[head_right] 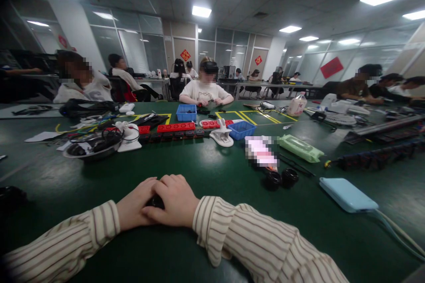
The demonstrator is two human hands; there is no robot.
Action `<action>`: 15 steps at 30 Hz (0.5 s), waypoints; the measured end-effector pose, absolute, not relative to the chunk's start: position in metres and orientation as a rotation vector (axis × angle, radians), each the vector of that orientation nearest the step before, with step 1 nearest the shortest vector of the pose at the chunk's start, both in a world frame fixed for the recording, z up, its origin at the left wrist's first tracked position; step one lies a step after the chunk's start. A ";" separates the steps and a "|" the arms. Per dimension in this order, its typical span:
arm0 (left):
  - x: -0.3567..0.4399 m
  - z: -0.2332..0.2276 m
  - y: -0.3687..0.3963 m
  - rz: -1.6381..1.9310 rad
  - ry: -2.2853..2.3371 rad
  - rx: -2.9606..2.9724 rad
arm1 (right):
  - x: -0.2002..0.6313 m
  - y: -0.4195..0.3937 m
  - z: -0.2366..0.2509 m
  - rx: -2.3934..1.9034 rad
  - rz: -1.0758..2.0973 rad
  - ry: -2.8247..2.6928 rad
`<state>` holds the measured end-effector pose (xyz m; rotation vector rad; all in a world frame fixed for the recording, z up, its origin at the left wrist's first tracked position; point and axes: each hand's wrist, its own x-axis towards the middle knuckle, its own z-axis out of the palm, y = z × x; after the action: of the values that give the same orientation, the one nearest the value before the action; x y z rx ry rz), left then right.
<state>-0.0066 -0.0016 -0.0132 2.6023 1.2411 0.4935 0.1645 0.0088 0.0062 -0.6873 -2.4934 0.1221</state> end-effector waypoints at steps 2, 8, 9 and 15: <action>-0.007 -0.011 -0.001 0.469 1.238 2.588 | 0.164 0.009 0.007 -0.702 0.126 -2.509; -0.008 -0.002 0.004 0.447 1.095 2.547 | 0.166 0.008 0.010 -0.553 0.166 -2.547; -0.009 -0.002 0.005 0.445 1.083 2.539 | 0.166 0.008 0.010 -0.515 0.172 -2.558; -0.010 -0.006 0.008 0.437 1.034 2.560 | 0.165 0.008 0.009 -0.284 0.204 -2.608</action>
<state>-0.0103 0.0078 -0.0056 2.5597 1.0338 0.4375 0.1647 0.0077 0.0087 -0.2842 -2.6081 0.2041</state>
